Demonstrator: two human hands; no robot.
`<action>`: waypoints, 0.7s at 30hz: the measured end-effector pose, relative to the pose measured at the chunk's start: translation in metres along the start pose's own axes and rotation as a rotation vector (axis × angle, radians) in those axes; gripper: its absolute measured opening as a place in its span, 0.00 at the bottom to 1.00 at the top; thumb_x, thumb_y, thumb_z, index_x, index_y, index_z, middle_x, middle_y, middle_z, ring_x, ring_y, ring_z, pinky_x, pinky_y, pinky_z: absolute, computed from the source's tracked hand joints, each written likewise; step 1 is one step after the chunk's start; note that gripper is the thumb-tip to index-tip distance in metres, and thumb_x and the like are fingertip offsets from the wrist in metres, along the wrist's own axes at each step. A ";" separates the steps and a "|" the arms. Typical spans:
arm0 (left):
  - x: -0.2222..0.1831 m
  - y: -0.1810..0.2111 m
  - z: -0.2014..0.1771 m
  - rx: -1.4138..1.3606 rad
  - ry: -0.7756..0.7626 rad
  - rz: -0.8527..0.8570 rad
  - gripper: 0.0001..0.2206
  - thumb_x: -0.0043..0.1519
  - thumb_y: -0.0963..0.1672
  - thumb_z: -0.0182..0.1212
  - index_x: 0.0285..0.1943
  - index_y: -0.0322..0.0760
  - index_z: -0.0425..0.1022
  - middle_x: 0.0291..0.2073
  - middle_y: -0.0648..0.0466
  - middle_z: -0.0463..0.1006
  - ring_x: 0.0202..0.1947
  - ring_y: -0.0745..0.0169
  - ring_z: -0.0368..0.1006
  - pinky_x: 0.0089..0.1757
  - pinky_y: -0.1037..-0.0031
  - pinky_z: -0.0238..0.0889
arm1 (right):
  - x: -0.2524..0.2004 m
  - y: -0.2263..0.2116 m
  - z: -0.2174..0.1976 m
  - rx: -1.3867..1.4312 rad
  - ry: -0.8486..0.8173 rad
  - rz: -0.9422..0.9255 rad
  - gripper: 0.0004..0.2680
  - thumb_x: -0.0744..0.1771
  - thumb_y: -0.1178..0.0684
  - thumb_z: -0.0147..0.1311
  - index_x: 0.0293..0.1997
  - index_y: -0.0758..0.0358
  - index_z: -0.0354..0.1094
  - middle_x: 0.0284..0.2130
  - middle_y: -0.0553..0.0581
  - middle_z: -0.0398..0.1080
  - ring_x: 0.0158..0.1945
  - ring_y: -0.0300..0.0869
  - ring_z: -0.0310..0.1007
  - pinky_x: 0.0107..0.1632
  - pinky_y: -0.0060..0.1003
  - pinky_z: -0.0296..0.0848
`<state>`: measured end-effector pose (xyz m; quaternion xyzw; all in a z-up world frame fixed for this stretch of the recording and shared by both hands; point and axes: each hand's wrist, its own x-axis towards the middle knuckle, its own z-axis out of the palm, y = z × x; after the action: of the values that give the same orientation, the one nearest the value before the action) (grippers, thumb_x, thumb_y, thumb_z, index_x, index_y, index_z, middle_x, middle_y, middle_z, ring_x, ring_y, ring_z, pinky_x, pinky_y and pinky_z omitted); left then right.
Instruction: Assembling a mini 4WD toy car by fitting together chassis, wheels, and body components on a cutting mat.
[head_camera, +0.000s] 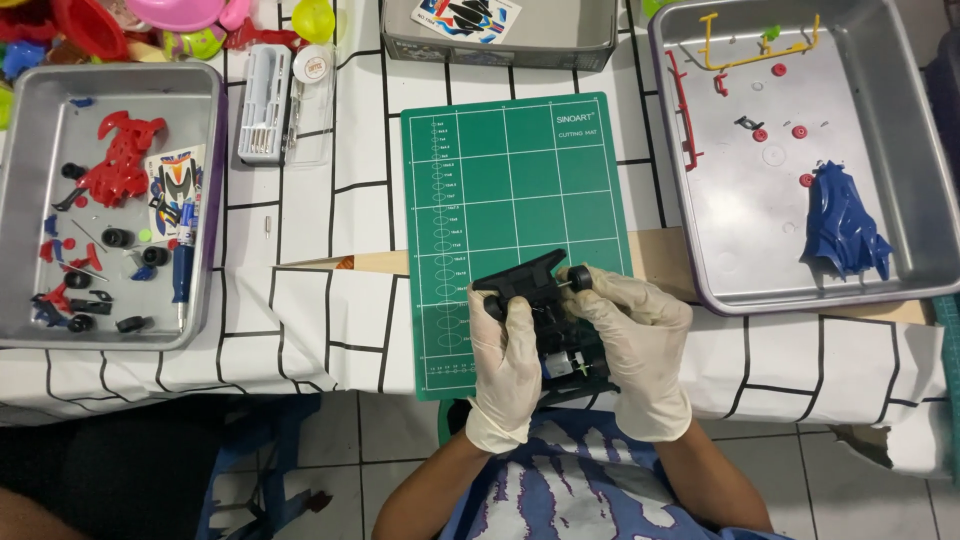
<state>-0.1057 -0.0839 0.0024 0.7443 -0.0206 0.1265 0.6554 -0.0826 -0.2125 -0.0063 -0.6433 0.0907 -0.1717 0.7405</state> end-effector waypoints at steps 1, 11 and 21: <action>0.001 0.000 -0.001 -0.003 -0.002 0.003 0.03 0.71 0.39 0.46 0.47 0.36 0.66 0.33 0.53 0.69 0.36 0.68 0.67 0.43 0.71 0.69 | 0.000 -0.003 0.001 -0.001 0.002 -0.004 0.09 0.60 0.66 0.70 0.40 0.73 0.77 0.37 0.70 0.79 0.39 0.51 0.82 0.37 0.43 0.84; -0.003 0.000 -0.008 -0.032 0.006 0.019 0.02 0.71 0.39 0.47 0.46 0.36 0.65 0.33 0.54 0.67 0.36 0.69 0.65 0.43 0.72 0.68 | -0.002 -0.012 0.003 -0.114 -0.052 -0.091 0.10 0.58 0.67 0.70 0.40 0.73 0.78 0.35 0.72 0.78 0.40 0.53 0.80 0.41 0.46 0.83; 0.000 0.000 -0.007 -0.065 0.015 0.034 0.02 0.71 0.38 0.47 0.46 0.36 0.64 0.32 0.55 0.65 0.36 0.69 0.64 0.43 0.73 0.68 | 0.003 -0.026 0.007 -0.180 -0.013 -0.082 0.12 0.55 0.69 0.74 0.37 0.73 0.79 0.31 0.68 0.78 0.34 0.44 0.79 0.39 0.38 0.80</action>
<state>-0.1070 -0.0767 0.0030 0.7211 -0.0326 0.1426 0.6772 -0.0810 -0.2100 0.0207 -0.7116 0.0747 -0.1887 0.6727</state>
